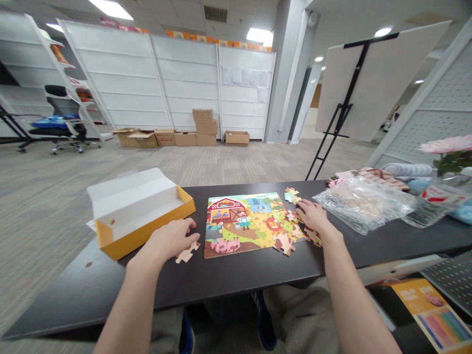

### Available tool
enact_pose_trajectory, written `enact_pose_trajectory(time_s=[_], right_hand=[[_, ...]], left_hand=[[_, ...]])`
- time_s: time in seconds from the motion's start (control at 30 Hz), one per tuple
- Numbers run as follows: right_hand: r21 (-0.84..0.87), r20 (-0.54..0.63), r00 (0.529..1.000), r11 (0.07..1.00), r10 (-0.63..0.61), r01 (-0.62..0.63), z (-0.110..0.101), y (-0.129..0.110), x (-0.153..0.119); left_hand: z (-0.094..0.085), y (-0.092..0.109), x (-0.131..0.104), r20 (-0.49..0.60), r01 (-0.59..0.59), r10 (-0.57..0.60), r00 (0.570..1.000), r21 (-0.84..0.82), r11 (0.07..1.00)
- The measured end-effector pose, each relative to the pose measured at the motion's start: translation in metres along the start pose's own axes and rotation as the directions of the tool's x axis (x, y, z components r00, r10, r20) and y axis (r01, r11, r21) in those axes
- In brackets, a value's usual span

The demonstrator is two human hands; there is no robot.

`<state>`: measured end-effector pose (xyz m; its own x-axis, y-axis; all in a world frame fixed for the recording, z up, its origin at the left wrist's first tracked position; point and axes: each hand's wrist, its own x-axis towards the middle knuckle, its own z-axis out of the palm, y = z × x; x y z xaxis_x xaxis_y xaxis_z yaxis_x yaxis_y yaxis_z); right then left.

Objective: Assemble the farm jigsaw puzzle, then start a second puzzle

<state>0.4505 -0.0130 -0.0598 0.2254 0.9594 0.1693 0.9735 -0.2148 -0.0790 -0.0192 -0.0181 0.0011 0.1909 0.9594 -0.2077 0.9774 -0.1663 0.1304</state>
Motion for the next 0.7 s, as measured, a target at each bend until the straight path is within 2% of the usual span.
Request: enact_pose_trajectory(time_s=[0.17, 0.37, 0.7], right_hand=[[0.023, 0.031, 0.999, 1.000, -0.016, 0.015, -0.004, -0.006, -0.001], [0.021, -0.007, 1.000, 1.000, -0.006, 0.006, -0.015, -0.008, -0.002], [0.031, -0.114, 0.990, 0.996, 0.085, -0.082, -0.003, 0.003, 0.001]], left_hand=[[-0.001, 0.002, -0.002, -0.018, 0.003, -0.003, 1.000, -0.011, 1.000], [-0.005, 0.004, -0.004, 0.005, 0.033, -0.033, 0.999, 0.000, 0.999], [-0.002, 0.001, 0.001, -0.003, -0.002, 0.002, 1.000, -0.003, 1.000]])
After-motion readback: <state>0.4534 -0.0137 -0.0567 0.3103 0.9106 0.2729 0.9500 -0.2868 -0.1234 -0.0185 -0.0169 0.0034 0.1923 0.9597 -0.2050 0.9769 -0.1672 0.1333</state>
